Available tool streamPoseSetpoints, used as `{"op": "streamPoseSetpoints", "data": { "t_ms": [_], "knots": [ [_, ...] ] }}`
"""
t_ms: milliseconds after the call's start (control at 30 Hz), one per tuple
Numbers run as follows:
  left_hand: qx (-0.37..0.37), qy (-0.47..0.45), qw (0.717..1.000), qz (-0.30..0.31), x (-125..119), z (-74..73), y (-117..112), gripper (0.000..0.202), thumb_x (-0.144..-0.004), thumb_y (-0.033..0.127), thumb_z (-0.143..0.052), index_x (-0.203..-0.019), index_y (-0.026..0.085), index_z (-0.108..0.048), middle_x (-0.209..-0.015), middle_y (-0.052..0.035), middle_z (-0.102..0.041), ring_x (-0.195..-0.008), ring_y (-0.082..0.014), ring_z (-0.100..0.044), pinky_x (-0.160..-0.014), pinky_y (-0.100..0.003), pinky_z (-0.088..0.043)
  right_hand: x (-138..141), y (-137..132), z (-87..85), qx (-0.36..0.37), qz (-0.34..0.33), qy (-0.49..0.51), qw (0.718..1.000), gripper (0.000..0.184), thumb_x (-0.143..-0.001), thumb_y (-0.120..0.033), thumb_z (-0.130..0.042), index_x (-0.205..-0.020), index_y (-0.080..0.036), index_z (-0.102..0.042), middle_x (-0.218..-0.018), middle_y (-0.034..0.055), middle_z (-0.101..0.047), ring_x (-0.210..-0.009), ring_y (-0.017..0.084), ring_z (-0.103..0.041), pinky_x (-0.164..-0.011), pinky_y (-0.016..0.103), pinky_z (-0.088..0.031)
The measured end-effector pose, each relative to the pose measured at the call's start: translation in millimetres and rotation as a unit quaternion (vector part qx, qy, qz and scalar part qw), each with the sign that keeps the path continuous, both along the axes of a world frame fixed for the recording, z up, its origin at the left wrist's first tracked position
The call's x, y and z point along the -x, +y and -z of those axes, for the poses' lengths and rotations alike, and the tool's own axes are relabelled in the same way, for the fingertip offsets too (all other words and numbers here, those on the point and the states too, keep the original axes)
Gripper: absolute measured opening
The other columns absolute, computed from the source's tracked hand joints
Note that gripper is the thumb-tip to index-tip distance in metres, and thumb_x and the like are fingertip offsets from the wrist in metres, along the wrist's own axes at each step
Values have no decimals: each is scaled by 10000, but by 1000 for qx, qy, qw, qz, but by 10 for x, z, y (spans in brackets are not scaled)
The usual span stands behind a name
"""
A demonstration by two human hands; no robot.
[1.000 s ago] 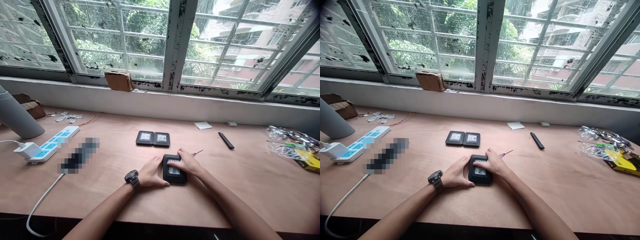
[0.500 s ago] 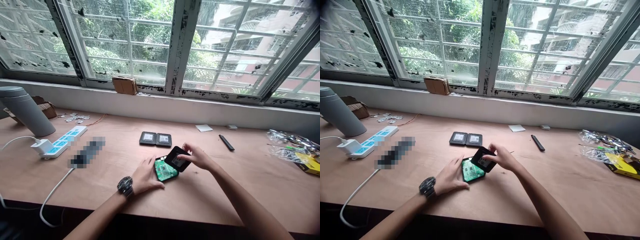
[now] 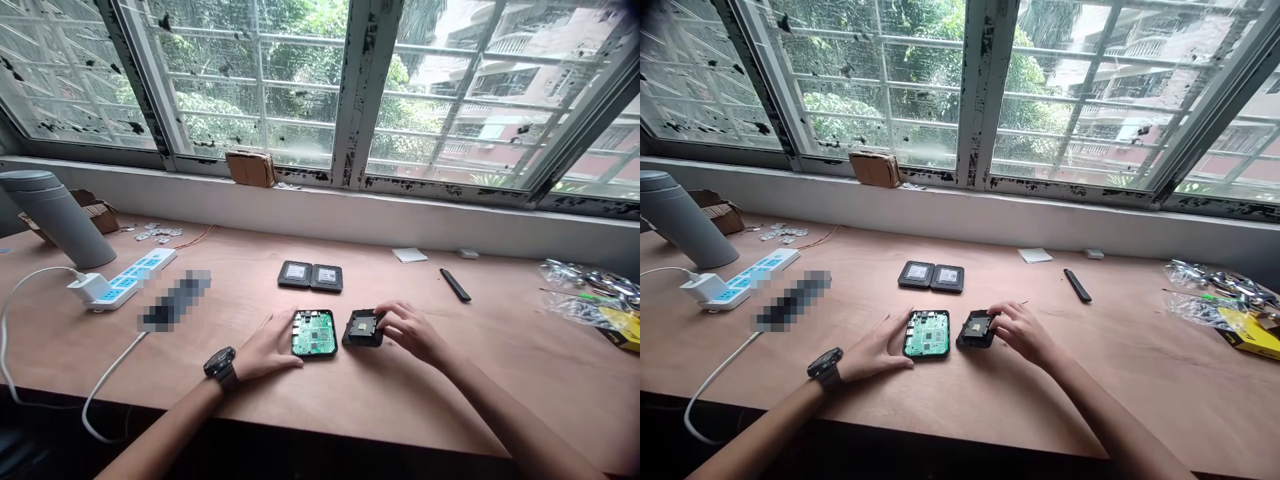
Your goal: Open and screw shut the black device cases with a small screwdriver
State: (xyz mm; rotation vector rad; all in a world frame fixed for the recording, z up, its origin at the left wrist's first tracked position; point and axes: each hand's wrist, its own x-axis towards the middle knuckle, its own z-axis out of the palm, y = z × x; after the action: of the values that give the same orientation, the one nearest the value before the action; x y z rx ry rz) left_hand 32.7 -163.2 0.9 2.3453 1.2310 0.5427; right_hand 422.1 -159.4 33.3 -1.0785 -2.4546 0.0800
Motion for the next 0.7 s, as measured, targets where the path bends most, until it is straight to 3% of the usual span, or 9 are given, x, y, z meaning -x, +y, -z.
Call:
{"op": "streamPoseSetpoints", "data": {
  "t_ms": [100, 200, 433, 533, 700],
  "knots": [
    [11, -16, 1000, 19, -71, -14, 128, 1166, -731, 599, -824, -1620, 281, -140, -1617, -128, -338, -1484, -355, -332, -1221, -543, -254, -176, -55, 333, 24, 33, 42, 998, 180, -967, -220, -544, -937, -289, -708, -1219, 73, -687, -1104, 285, -658, -890, 459, -570],
    [15, -8, 999, 43, -136, -5, 234, 1171, -741, 591, -820, -1622, 281, -113, -1624, -132, -319, -1488, -350, -326, -1220, -539, -256, -261, -96, 514, 57, 47, 71, 995, 219, -991, -233, -493, -1003, -292, -704, -1281, 73, -667, -1160, 275, -652, -943, 453, -571],
    [-32, 95, 993, 61, -30, 169, 347, 1117, -796, 752, -664, -1625, 253, -107, -1662, -114, -197, -1533, -358, -183, -1246, -539, -155, -327, -297, 485, 125, 112, 111, 980, 265, -1026, -347, -459, -1204, -303, -650, -1406, 73, -597, -1255, 267, -611, -1047, 431, -528],
    [-63, 131, 987, 65, 37, 256, 354, 1023, -846, 771, -580, -1622, 276, -133, -1670, -87, -165, -1539, -351, -155, -1249, -529, -134, -406, -377, 503, 156, 164, 82, 971, 508, -968, -482, -563, -1434, -290, -503, -1486, 101, -539, -1343, 310, -540, -1096, 477, -491],
    [-74, 156, 983, 68, 49, 283, 353, 998, -879, 767, -533, -1624, 279, -82, -1678, -73, -114, -1547, -334, -134, -1252, -521, -115, -505, -389, 597, 192, 155, -13, 969, 989, -827, -663, -670, -1615, -273, -217, -1669, 96, -239, -1515, 362, -263, -1226, 548, -295]
  ]
}}
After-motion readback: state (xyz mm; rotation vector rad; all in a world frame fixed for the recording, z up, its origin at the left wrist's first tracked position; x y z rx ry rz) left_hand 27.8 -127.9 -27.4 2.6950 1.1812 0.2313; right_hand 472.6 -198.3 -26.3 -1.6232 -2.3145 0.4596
